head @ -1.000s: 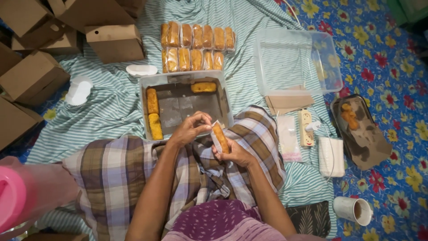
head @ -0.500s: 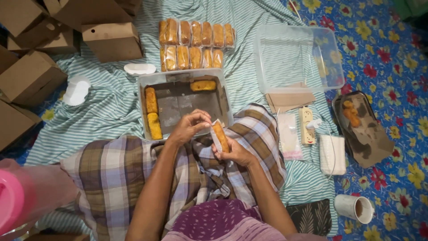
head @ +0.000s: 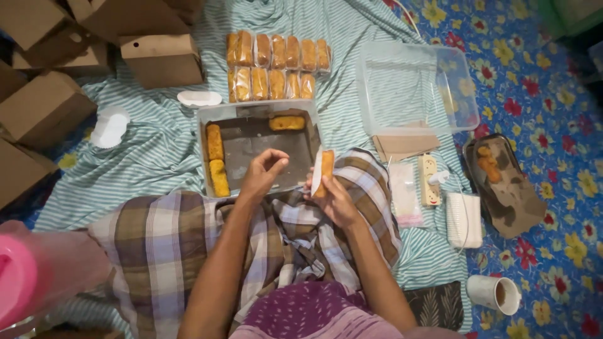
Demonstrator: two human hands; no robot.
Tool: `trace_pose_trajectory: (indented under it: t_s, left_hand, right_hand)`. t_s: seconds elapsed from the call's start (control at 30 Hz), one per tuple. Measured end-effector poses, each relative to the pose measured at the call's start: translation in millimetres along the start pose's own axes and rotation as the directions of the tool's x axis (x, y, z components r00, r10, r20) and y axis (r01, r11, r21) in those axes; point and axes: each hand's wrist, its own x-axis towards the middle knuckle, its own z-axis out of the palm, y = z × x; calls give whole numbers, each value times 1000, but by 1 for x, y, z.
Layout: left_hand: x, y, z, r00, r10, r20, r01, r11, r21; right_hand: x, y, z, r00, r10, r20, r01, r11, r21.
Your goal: Wrapping individual rectangular cakes in clear plastic film and organizing them.
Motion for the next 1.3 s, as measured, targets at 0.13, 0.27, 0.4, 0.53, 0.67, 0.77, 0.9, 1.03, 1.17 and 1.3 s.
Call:
trace_pose_trajectory:
  t_s: [0.13,0.27,0.4,0.53,0.67,0.77,0.9,1.03,1.17,1.3]
  left_hand:
    - [-9,3,8,997,-39,62,40,999,-20]
    - [-20,-4,21,971,-104,217,118,991,-56]
    - [-16,-25,28,940,-150,307,188,978,-96]
    - [-19,-12,28,943,-151,298,190,976,-109]
    - [-19,-11,29,948,-167,271,211,967,-142]
    - [-21,-3,30,952,-170,254,215,964,-158]
    - [-21,0,28,955,-185,230,225,961,-163]
    - [-19,-2,27,956,-186,226,231,954,-193]
    - [-17,0,24,963,-158,220,210,947,-242]
    - [-16,1,21,965,-165,203,214,943,-253]
  right_hand:
    - [6,-5,8,998,-52,-40,51,998,-30]
    - [8,-5,16,995,-78,-67,76,996,-38]
    - [13,-5,18,997,-76,-22,76,997,-11]
    - [9,-12,34,996,-83,-17,83,996,-15]
    - [14,-7,29,996,-87,-2,87,995,-55]
    - [17,-4,26,997,-70,27,73,989,-132]
    - [16,-4,30,996,-66,53,75,978,-195]
    - [21,-14,29,996,-37,75,51,978,-201]
    - [5,-37,46,999,15,-34,-22,980,-198]
    - [0,-42,35,996,-40,-78,20,969,-246]
